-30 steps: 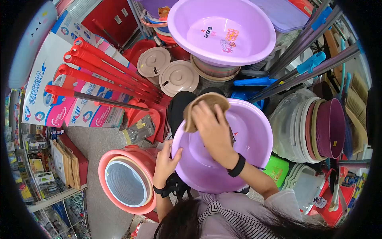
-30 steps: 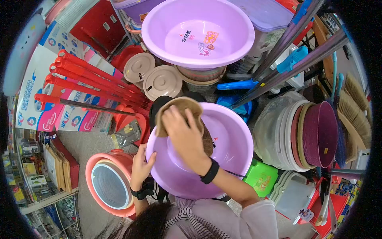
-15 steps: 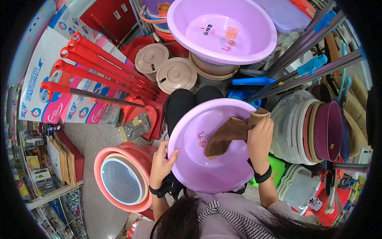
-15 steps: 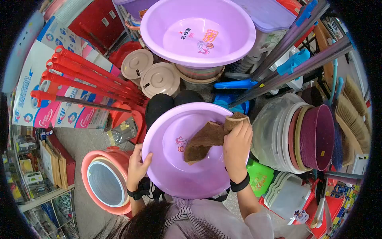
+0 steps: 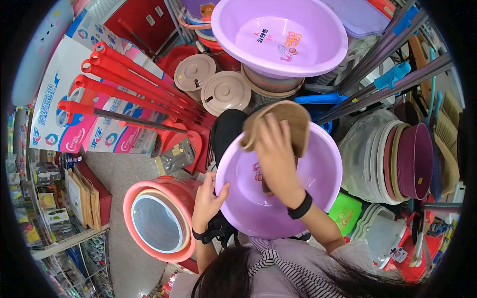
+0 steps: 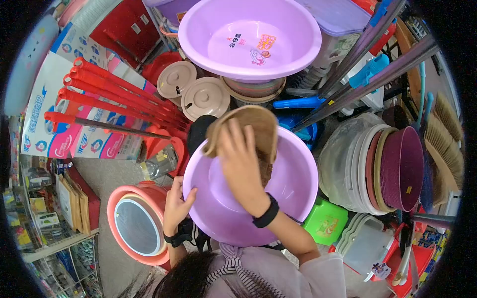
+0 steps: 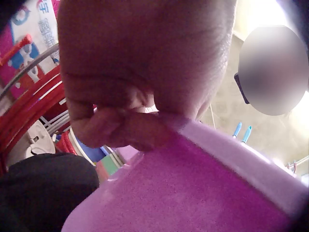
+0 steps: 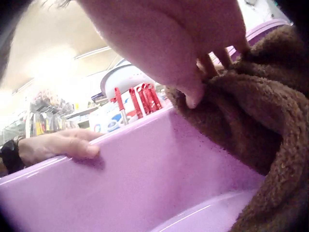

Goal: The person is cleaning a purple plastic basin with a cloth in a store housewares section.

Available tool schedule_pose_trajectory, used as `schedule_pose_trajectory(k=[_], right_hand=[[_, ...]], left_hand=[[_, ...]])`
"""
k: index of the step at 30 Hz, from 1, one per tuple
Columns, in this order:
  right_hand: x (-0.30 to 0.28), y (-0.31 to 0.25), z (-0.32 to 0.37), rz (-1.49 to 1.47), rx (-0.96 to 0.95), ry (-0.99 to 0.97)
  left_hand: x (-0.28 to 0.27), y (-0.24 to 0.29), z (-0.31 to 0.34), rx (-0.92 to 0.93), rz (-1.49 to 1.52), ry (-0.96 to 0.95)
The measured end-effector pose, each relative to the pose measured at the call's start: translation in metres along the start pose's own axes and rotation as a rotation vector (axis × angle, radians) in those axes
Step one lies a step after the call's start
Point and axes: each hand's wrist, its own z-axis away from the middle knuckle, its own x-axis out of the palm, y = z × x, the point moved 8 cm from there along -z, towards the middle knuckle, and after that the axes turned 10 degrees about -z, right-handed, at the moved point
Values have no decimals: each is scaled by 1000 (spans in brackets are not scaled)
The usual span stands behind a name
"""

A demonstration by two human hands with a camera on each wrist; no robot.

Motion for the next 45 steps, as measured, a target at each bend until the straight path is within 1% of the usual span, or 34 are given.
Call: schedule_pose_trajectory(k=[2,4,5,7,8,9,10,11,13,14,16,17,18,20,24,26,27,29,31,32,34,35,36,37,38,40,42,43,44,45], right_hand=[[15,-29,0,-83,-146,-64],[29,-53,9,-131,-280,-63],[32,-66,14,-207,-310,-48],[33,-59,16,-221,-312,-111],[32,-50,14,-221,-298,-153],[30,-43,14,-220,-296,-153],[27,-33,11,-129,-261,-140],[25,-24,10,-38,-224,-129],[2,4,4,32,-61,-29],[-11,20,4,66,25,12],[-21,35,8,117,67,48],[-38,52,22,134,172,107],[-43,61,29,232,229,109],[-65,69,47,250,301,164],[-86,82,75,208,360,130],[-81,101,87,93,618,-41],[-83,99,84,96,568,30],[-74,104,82,123,544,41],[-72,107,77,150,521,53],[-71,106,71,119,502,49],[-68,108,61,82,489,52],[-68,103,50,30,369,89],[-70,98,39,-23,252,132],[-58,88,21,-93,165,87],[-53,81,12,-94,165,87],[-38,45,-1,-98,-21,0],[-32,29,-8,-148,-88,12],[-25,10,-14,-119,-143,-7],[-26,10,-15,-149,-140,27],[-21,3,-16,-81,-164,-4]], left_hand=[[1,-4,-1,25,-16,15],[-1,-7,-2,41,-64,55],[-3,-6,-5,53,-69,49],[-3,-8,-2,22,-185,41],[-1,-8,-1,27,-184,30],[2,-10,0,23,-92,34],[3,-12,2,19,-1,40],[5,-16,4,17,1,38],[7,-25,5,18,116,19],[9,-25,5,23,119,18],[8,-27,9,38,196,30],[8,-26,10,38,199,29],[9,-25,12,23,229,16],[9,-24,13,9,258,3],[10,-24,13,-1,256,-28],[9,-22,12,-2,264,-37],[10,-19,12,1,275,-54],[10,-20,11,6,287,-70],[7,-22,15,106,347,-90],[3,-23,20,115,345,-88],[17,-33,39,-106,427,-400],[18,-31,40,-146,434,-422],[28,-37,44,-53,470,-475],[33,-46,49,36,285,-543],[44,-40,53,122,114,-603],[62,-36,65,175,57,-782],[56,-45,68,180,21,-779],[44,-54,64,105,57,-723],[33,-62,60,26,96,-663],[12,-53,51,-10,122,-494]])
